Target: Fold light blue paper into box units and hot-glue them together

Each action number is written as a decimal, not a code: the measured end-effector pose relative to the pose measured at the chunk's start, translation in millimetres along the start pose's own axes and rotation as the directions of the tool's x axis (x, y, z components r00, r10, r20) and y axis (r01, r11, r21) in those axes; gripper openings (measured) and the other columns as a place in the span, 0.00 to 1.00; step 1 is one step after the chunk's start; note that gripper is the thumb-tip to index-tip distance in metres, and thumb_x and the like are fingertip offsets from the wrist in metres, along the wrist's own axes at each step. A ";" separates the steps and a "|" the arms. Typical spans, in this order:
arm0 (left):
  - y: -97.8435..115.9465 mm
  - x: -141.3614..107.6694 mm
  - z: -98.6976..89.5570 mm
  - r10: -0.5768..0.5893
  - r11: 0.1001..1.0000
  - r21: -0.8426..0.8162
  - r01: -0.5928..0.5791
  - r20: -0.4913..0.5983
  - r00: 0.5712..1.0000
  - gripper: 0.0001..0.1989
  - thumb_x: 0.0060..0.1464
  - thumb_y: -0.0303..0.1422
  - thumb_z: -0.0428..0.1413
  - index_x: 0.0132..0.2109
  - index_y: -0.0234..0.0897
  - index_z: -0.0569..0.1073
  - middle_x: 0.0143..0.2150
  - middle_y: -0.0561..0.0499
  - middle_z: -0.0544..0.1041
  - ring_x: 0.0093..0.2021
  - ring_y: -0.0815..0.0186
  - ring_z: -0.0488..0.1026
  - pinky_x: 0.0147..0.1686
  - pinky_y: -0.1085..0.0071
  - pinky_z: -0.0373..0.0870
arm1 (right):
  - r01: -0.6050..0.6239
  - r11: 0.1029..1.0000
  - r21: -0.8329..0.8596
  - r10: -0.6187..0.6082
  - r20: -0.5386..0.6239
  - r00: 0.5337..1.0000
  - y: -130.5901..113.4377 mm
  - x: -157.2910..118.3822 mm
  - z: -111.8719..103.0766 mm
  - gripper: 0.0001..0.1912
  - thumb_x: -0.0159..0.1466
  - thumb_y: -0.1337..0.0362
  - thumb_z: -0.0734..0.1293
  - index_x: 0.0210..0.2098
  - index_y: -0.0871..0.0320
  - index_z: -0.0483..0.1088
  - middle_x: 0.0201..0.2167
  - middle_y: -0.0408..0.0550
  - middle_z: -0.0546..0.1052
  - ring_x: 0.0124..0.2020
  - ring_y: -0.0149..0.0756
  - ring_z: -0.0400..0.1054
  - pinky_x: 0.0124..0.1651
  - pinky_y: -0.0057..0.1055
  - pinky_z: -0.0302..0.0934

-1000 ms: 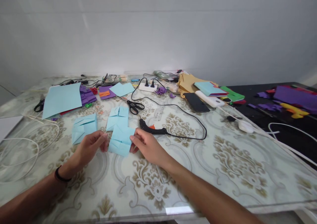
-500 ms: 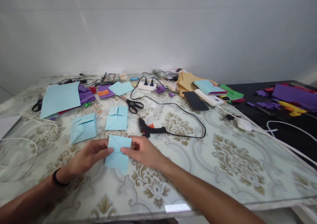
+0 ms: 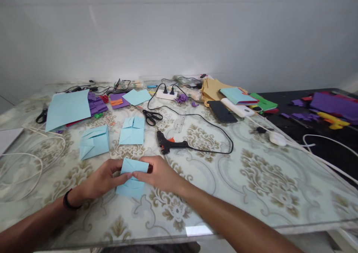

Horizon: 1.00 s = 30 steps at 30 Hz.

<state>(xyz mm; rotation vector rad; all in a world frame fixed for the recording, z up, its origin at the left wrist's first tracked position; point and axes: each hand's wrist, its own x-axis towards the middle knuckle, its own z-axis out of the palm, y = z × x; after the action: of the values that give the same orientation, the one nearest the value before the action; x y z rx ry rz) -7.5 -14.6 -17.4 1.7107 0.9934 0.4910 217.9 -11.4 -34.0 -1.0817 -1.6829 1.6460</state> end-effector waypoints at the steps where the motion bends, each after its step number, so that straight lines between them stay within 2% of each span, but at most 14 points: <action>1: 0.2 -0.1 0.6 -0.005 1.000 -0.013 0.005 0.006 1.000 0.12 0.62 0.38 0.57 0.41 0.34 0.80 0.37 0.49 0.81 0.35 0.64 0.73 0.34 0.72 0.68 | 0.004 1.000 -0.017 -0.004 -0.002 1.000 0.1 0.2 0.0 0.19 0.58 0.49 0.74 0.29 0.59 0.70 0.24 0.40 0.66 0.25 0.30 0.58 0.27 0.26 0.53; 6: -1.6 -1.2 0.0 -0.040 0.999 -0.031 0.042 0.050 0.998 0.12 0.62 0.38 0.58 0.40 0.32 0.80 0.35 0.49 0.79 0.33 0.65 0.71 0.32 0.73 0.67 | 0.033 0.995 -0.092 -0.032 0.007 0.999 -0.3 -0.2 -1.3 0.22 0.62 0.48 0.71 0.25 0.58 0.65 0.21 0.38 0.61 0.24 0.28 0.53 0.24 0.26 0.47; 12: -3.9 -0.2 -3.0 -0.059 0.989 -0.129 0.070 0.088 0.994 0.13 0.63 0.39 0.58 0.41 0.32 0.78 0.36 0.49 0.79 0.33 0.66 0.71 0.33 0.73 0.68 | 0.061 0.992 -0.108 -0.063 -0.022 0.998 -7.2 -0.9 -7.7 0.24 0.67 0.44 0.65 0.29 0.59 0.70 0.22 0.39 0.63 0.24 0.29 0.55 0.26 0.27 0.49; 16: -5.8 0.8 -3.1 -0.021 0.998 -0.056 0.026 0.089 0.996 0.12 0.64 0.39 0.57 0.39 0.33 0.78 0.32 0.52 0.75 0.29 0.69 0.67 0.29 0.75 0.63 | 0.083 0.989 -0.119 -0.083 0.011 0.997 -7.2 -0.8 -6.4 0.21 0.64 0.46 0.70 0.30 0.58 0.70 0.24 0.39 0.65 0.25 0.29 0.57 0.27 0.26 0.50; 20: -9.6 0.9 -3.6 0.004 0.998 0.068 -0.010 0.096 0.995 0.14 0.65 0.39 0.56 0.36 0.32 0.76 0.28 0.55 0.68 0.27 0.71 0.60 0.27 0.75 0.57 | 0.057 0.981 -0.187 -0.049 0.046 0.998 -5.2 -0.6 -1.8 0.20 0.63 0.50 0.72 0.26 0.59 0.68 0.23 0.38 0.62 0.25 0.28 0.55 0.26 0.26 0.47; 25: -13.2 0.6 -6.3 -0.002 0.997 0.071 -0.007 0.129 0.992 0.14 0.66 0.40 0.55 0.40 0.33 0.76 0.31 0.54 0.71 0.30 0.69 0.63 0.30 0.75 0.61 | 0.098 0.973 -0.211 -0.093 0.033 0.995 -5.8 -1.0 -2.6 0.25 0.67 0.46 0.66 0.25 0.59 0.66 0.22 0.39 0.60 0.25 0.28 0.53 0.26 0.27 0.46; 30: -9.9 0.4 -7.5 -0.019 0.999 0.043 0.013 0.138 0.990 0.13 0.65 0.39 0.55 0.40 0.32 0.76 0.32 0.53 0.72 0.31 0.69 0.65 0.31 0.74 0.63 | 0.103 0.974 -0.201 -0.112 -0.033 0.993 -6.5 -0.4 -10.3 0.26 0.70 0.44 0.62 0.26 0.58 0.65 0.21 0.38 0.60 0.24 0.29 0.52 0.27 0.27 0.47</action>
<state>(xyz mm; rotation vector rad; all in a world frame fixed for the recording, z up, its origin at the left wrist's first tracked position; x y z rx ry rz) -16.5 -8.9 -23.7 1.7480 0.9224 0.3380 225.6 -5.6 -26.4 -1.0896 -1.8741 1.3998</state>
